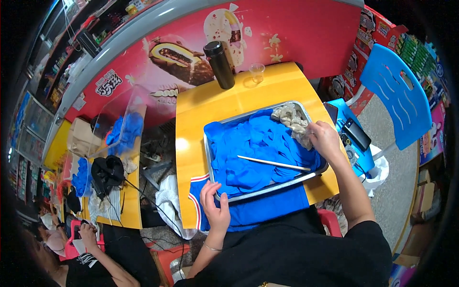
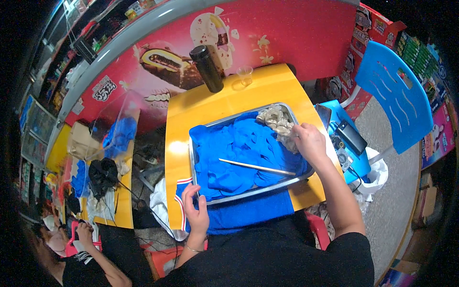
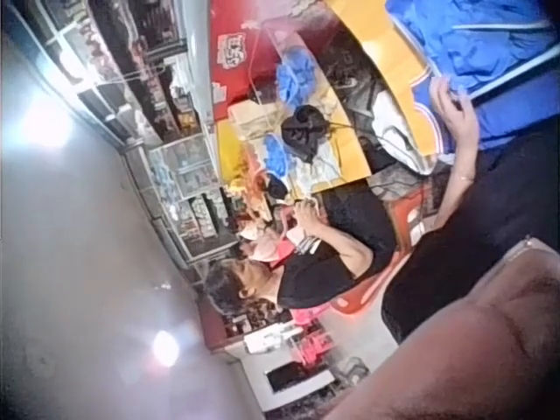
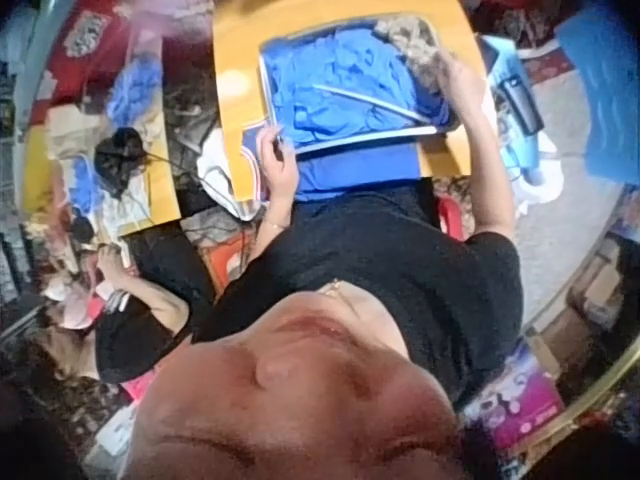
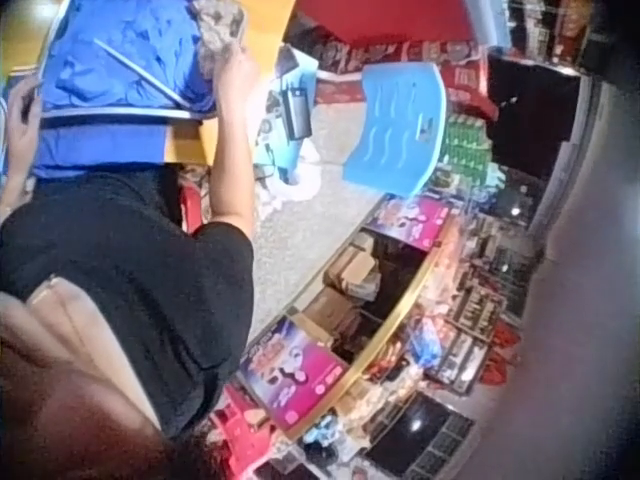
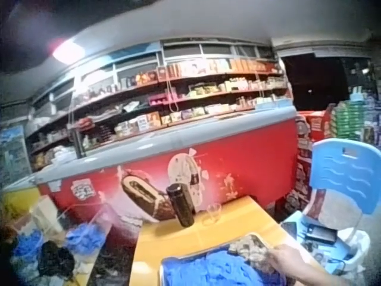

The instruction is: Assembling small leather components by applying padding and using a stick for positioning.

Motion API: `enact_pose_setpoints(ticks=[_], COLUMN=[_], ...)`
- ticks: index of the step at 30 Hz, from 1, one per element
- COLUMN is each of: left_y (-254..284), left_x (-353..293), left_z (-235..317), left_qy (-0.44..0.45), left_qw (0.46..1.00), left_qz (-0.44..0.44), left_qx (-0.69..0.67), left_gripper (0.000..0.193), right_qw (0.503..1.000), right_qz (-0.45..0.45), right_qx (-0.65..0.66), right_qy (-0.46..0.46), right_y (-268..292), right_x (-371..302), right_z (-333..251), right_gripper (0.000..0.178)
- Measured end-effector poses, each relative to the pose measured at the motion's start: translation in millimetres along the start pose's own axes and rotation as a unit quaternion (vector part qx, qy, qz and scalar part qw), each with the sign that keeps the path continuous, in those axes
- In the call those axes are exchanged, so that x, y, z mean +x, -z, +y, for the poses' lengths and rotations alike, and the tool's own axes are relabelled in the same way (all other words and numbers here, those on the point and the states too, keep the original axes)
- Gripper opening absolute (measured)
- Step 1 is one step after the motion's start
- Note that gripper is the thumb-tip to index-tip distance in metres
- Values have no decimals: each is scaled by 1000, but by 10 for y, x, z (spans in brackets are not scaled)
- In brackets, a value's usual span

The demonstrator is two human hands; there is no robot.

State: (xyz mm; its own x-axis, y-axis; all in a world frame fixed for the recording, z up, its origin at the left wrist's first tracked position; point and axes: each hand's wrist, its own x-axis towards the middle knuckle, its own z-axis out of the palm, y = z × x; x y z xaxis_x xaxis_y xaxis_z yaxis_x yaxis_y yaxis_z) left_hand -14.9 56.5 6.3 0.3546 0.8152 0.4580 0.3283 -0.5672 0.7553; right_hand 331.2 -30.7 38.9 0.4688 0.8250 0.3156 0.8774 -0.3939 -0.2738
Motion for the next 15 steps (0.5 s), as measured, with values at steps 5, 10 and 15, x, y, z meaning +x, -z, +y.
enact_pose_setpoints(ticks=[5, 10, 15], left_y=[-63, -346, -540], left_x=[248, 355, 425], left_z=[371, 661, 736], left_qy=[-46, 50, 179], left_qw=[990, 924, 819], left_qz=[-59, -160, -229], left_qx=[-120, -344, -494], left_gripper=[21, 43, 51], right_qw=[981, 893, 843], right_qz=[77, -72, -159], right_qx=[177, 444, 513], right_qy=[-28, -22, 24], right_y=[204, 448, 444], right_x=[-55, -95, -219], right_z=[-107, -595, -1082], right_gripper=[16, 13, 19])
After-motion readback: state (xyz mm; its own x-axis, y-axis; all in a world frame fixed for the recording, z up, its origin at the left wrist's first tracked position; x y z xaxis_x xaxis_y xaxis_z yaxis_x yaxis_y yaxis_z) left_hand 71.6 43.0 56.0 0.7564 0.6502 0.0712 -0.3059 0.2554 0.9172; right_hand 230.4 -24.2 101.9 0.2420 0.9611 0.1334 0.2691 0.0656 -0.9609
